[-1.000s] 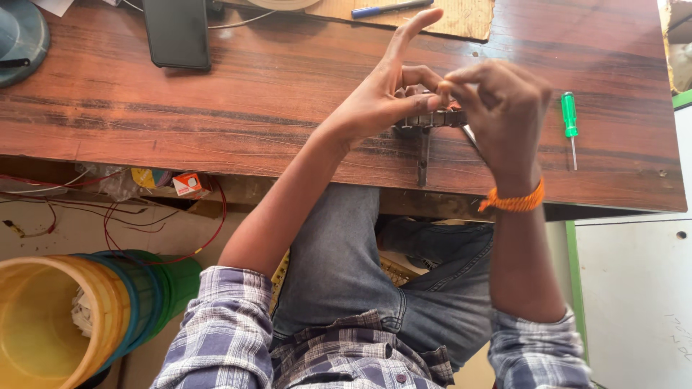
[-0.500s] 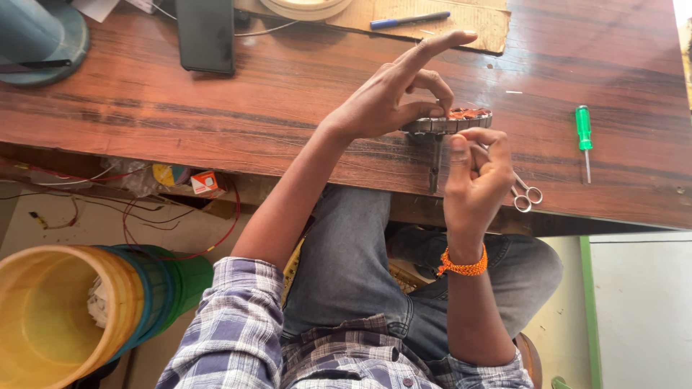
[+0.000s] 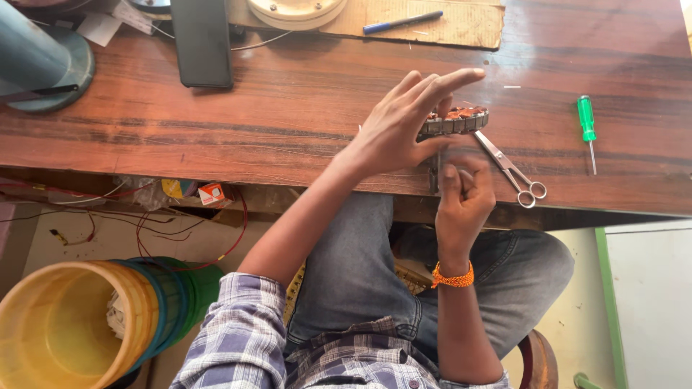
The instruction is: The person works on an electric motor armature at a workbench, using scissors to trim and separate the copper wire windings while holding and rotating the armature with the other hand. They continue trimming around the windings and reposition the armature on the bench.
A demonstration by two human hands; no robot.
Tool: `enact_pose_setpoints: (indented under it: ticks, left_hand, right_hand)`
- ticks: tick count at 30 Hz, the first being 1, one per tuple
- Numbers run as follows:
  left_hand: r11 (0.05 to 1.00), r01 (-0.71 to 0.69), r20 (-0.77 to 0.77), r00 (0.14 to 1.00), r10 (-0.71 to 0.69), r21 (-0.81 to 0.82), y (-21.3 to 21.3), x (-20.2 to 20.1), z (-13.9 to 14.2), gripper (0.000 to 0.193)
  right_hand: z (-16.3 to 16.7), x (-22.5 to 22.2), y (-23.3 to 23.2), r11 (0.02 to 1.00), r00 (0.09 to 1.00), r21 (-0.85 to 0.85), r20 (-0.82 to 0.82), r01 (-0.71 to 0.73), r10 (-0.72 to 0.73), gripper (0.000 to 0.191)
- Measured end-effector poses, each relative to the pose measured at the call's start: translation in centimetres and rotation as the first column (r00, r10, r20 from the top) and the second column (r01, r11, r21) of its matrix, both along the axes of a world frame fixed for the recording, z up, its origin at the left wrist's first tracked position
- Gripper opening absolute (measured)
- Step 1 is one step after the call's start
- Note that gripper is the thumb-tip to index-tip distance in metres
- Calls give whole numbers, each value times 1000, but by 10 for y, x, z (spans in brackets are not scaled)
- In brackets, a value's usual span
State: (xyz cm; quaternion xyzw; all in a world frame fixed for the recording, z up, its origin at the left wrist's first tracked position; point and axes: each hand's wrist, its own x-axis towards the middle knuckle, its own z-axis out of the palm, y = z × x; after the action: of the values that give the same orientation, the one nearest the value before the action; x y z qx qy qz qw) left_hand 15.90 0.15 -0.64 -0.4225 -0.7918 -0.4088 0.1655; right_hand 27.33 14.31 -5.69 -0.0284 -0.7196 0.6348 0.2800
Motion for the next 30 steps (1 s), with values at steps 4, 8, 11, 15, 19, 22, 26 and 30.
enact_pose_setpoints:
  ticks: [4, 8, 11, 15, 19, 22, 26, 30]
  left_hand:
    - [985, -89, -59, 993, 99, 145, 13, 11, -9, 65]
    - [970, -161, -115, 976, 184, 182, 16, 14, -13, 33]
    - [963, -185, -94, 974, 206, 195, 15, 17, -12, 28]
    - [959, -189, -96, 972, 213, 209, 16, 19, -11, 29]
    - [960, -187, -96, 973, 211, 209, 16, 19, -9, 30]
    - [964, -189, -124, 969, 214, 186, 15, 19, -8, 30]
    - [967, -205, -168, 959, 230, 154, 13, 22, -8, 31]
    - [966, -236, -204, 945, 254, 110, 12, 20, -8, 35]
  right_hand:
    - [-7, 1, 37, 985, 997, 161, 37, 55, -62, 18]
    - [13, -15, 74, 949, 993, 295, 7, 109, -117, 23]
    - [35, -29, 86, 913, 988, 403, -154, 62, 0, 21]
    - [60, -53, 84, 818, 982, 572, -181, 63, 51, 12]
    - [73, -76, 73, 740, 965, 673, -203, 15, 165, 7]
    - [80, -85, 70, 647, 929, 763, -238, -1, 282, 5]
    - [88, -95, 71, 592, 933, 804, -161, -65, 321, 9]
    - [96, -106, 71, 559, 922, 825, -151, -82, 357, 10]
